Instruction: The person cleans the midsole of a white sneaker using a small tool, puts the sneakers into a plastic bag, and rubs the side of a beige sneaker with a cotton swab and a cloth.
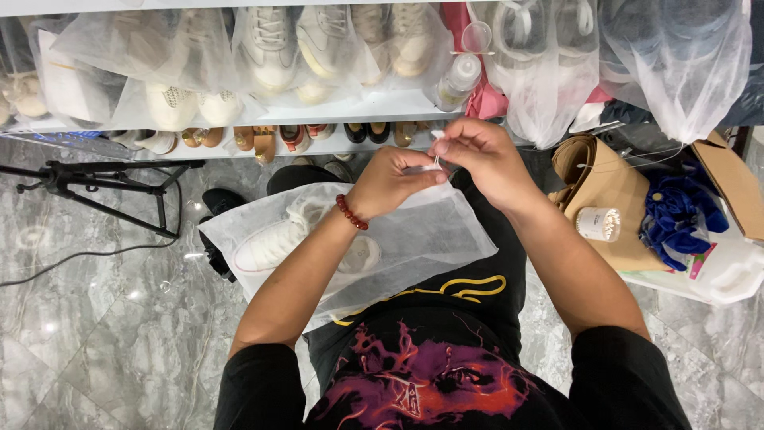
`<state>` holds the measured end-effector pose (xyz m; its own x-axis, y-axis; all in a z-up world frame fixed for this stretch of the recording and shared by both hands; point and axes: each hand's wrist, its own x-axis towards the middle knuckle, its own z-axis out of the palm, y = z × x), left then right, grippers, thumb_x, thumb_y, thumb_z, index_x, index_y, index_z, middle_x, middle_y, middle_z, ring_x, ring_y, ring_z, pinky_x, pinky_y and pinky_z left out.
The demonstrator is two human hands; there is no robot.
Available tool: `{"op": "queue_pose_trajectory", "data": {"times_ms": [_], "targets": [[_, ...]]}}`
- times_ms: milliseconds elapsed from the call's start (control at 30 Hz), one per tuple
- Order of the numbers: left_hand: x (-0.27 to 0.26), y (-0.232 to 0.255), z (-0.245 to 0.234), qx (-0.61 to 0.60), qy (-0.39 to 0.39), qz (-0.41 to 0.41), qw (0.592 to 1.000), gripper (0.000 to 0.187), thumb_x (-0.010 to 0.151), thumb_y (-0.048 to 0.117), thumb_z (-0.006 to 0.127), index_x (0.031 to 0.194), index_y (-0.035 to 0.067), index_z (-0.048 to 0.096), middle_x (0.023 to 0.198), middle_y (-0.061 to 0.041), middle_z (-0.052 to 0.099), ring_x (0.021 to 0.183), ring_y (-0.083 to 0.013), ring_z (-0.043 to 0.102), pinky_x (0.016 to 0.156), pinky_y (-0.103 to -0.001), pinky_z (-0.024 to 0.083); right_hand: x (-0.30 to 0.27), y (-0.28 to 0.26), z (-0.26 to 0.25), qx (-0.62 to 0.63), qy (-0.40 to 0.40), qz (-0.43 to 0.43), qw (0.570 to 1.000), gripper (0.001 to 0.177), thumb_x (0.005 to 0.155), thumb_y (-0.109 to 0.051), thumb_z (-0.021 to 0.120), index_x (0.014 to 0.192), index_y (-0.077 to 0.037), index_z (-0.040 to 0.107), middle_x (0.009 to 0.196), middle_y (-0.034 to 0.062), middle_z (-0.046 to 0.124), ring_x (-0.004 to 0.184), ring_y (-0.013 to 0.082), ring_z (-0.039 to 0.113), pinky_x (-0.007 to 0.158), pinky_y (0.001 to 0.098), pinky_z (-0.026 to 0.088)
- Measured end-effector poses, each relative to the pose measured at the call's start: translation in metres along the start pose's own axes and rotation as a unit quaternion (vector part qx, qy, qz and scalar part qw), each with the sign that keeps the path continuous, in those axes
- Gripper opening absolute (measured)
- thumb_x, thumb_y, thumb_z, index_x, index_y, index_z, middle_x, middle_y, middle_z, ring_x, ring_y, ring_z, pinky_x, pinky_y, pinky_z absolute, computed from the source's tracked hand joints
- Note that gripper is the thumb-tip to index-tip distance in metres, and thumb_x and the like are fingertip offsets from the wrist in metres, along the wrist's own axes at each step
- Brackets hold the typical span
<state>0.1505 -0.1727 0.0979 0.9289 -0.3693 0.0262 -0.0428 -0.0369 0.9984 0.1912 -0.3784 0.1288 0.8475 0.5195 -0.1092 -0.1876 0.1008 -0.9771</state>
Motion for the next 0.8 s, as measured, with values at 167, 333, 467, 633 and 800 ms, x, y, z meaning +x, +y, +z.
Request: {"op": "queue_pose_trajectory", "data": {"times_ms": [167,333,467,633,800], "targets": [[-0.003,0.007,-0.001,0.02,-0.003,-0.006,1.0,0.021,0.093,0.021,0.079,0.104,0.004,0.08,0.09,-0.003,0.079,0.081,-0.0028,0.064,0.077,-0.023,0.055,0.005,-0.022,0.003,-0.03,-0.002,-0.051,0.998,0.008,0.107,-0.01,0.061,0.105,-0.002,0.062,0.095,0.0089,0.072,0.089,0.0149,0.069,0.084,0.0286,0.054],[-0.005,0.011,-0.002,-0.007,-0.001,0.034,0.999,0.024,0.095,0.022,0.076,0.111,0.004,0.076,0.096,-0.004,0.078,0.087,-0.002,0.064,0.081,-0.024,0.054,0.005,-0.036,0.013,0.002,-0.01,-0.054,0.998,0.008,0.108,-0.01,0.058,0.106,-0.002,0.06,0.093,0.0094,0.071,0.085,0.0188,0.073,0.081,0.0309,0.057],[-0.003,0.005,0.004,0.084,0.027,0.074,0.993,0.02,0.099,0.024,0.075,0.103,0.004,0.078,0.088,-0.005,0.074,0.082,-0.0058,0.063,0.077,-0.026,0.052,0.006,-0.054,0.015,-0.022,0.01,-0.11,0.994,0.007,0.112,-0.008,0.058,0.11,-0.002,0.059,0.094,0.0097,0.07,0.083,0.0188,0.071,0.081,0.0316,0.058],[-0.012,-0.002,0.005,0.094,-0.058,0.037,0.993,0.023,0.099,0.027,0.07,0.1,0.006,0.078,0.087,0.0,0.073,0.076,-0.0052,0.064,0.069,-0.024,0.051,0.005,-0.102,-0.029,-0.054,0.078,-0.248,0.964,0.013,0.115,-0.009,0.062,0.106,0.001,0.06,0.088,0.0109,0.066,0.071,0.0207,0.065,0.067,0.0325,0.053],[-0.034,0.006,0.002,0.045,-0.149,-0.038,0.987,0.027,0.102,0.03,0.061,0.102,0.006,0.075,0.083,0.001,0.072,0.074,-0.0051,0.059,0.068,-0.025,0.048,-0.003,-0.115,-0.064,-0.015,0.102,-0.251,0.962,0.015,0.119,-0.002,0.061,0.106,0.005,0.059,0.087,0.0131,0.06,0.067,0.0223,0.055,0.067,0.0363,0.049]]}}
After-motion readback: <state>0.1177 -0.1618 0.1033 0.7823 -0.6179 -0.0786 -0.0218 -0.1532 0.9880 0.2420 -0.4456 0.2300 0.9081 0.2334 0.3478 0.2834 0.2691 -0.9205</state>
